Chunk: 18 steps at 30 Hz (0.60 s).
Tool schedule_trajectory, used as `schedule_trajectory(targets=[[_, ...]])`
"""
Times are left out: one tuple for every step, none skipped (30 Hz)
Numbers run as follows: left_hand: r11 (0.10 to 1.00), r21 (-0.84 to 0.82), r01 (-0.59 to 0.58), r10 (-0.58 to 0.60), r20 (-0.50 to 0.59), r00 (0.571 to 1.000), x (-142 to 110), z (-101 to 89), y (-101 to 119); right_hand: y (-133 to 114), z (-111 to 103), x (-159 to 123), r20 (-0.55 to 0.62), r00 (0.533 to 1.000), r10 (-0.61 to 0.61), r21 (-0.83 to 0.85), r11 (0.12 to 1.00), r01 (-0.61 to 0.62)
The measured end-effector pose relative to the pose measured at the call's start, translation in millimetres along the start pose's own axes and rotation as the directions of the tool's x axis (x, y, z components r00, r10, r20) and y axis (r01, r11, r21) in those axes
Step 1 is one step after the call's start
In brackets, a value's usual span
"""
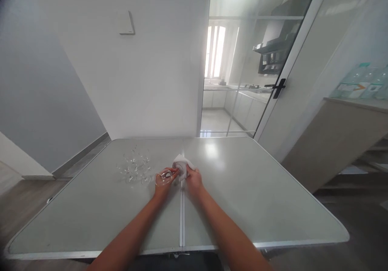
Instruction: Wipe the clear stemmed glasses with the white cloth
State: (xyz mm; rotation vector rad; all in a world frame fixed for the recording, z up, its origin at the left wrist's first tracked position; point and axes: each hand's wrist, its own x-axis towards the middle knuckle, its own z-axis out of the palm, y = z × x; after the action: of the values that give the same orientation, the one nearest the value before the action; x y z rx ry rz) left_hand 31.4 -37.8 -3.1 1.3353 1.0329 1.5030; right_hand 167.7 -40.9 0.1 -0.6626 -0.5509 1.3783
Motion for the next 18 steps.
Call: schedule_trajectory(targets=[[1.0, 0.0, 0.006, -0.006, 0.019, 1.0, -0.1, -0.1, 0.5, 0.5, -0.4, 0.5, 0.016, 1.0, 0.006, -0.005, 1.0, -0.006], [1.0, 0.0, 0.006, -0.006, 0.018, 1.0, -0.2, -0.1, 1.0, 0.9, -0.9, 1.0, 0.043, 0.999, 0.02, -0.021, 1.0, -0.019], [1.0, -0.001, 0.0, 0.0, 0.001, 1.0, -0.2, -0.1, 1.5, 1.1, -1.4, 1.3, 0.068, 0.997, 0.034, -0.041, 0.999, -0.031], [1.0, -0.001, -0.01, 0.01, -0.018, 1.0, 0.0, -0.2, 1.6, 1.2, -2.1, 1.5, 0.082, 0.996, 0.04, -0.053, 0.998, -0.036], [1.0, 0.002, -0.021, 0.021, -0.03, 0.999, 0.3, -0.6, 1.4, 1.3, -2.9, 1.7, 0.081, 0.996, 0.034, -0.053, 0.998, -0.029], [1.0, 0.01, -0.029, 0.029, -0.033, 0.999, 0.8, -1.0, 0.6, 1.3, -3.8, 2.0, 0.074, 0.997, 0.02, -0.042, 0.999, -0.017], [0.999, 0.023, -0.031, 0.031, -0.025, 0.999, 1.5, -1.6, -0.5, 1.3, -4.8, 2.4, 0.069, 0.998, 0.008, -0.029, 1.0, -0.006], [0.999, 0.038, -0.024, 0.025, -0.016, 1.0, 2.3, -2.1, -2.1, 1.4, -5.9, 3.0, 0.069, 0.998, 0.001, -0.019, 1.0, 0.0], [0.999, 0.047, -0.014, 0.014, -0.006, 1.0, 3.1, -2.5, -3.8, 1.7, -7.0, 3.8, 0.076, 0.997, 0.004, -0.013, 1.0, -0.003], [0.999, 0.043, -0.007, 0.007, -0.006, 1.0, 4.0, -2.8, -5.3, 2.2, -8.1, 4.7, 0.089, 0.996, 0.012, -0.01, 1.0, -0.011], [1.0, 0.031, -0.002, 0.002, -0.008, 1.0, 4.8, -2.9, -6.6, 2.9, -9.1, 5.8, 0.104, 0.994, 0.02, -0.011, 1.0, -0.018], [1.0, 0.014, -0.001, 0.001, -0.012, 1.0, 5.5, -2.9, -7.3, 3.8, -10.1, 6.9, 0.116, 0.993, 0.025, -0.013, 1.0, -0.024], [1.0, -0.005, -0.003, 0.003, -0.013, 1.0, 6.0, -2.8, -7.5, 4.7, -11.1, 7.9, 0.124, 0.992, 0.027, -0.016, 1.0, -0.025], [1.0, -0.02, -0.005, 0.004, -0.012, 1.0, 6.4, -2.7, -7.1, 5.7, -12.2, 8.9, 0.132, 0.991, 0.025, -0.022, 1.0, -0.022], [1.0, -0.024, -0.007, 0.007, -0.009, 1.0, 6.7, -2.7, -6.4, 6.6, -13.3, 9.9, 0.144, 0.989, 0.025, -0.033, 0.999, -0.021], [1.0, -0.017, -0.008, 0.008, -0.004, 1.0, 6.9, -2.8, -5.5, 7.3, -14.4, 10.7, 0.155, 0.988, 0.03, -0.046, 0.999, -0.024], [1.0, -0.001, -0.009, 0.009, -0.004, 1.0, 7.1, -3.0, -4.7, 7.8, -15.5, 11.4, 0.163, 0.986, 0.041, -0.058, 0.998, -0.032], [1.0, 0.018, -0.011, 0.011, -0.01, 1.0, 7.4, -3.2, -4.4, 8.0, -16.6, 12.0, 0.167, 0.985, 0.052, -0.066, 0.997, -0.041]])
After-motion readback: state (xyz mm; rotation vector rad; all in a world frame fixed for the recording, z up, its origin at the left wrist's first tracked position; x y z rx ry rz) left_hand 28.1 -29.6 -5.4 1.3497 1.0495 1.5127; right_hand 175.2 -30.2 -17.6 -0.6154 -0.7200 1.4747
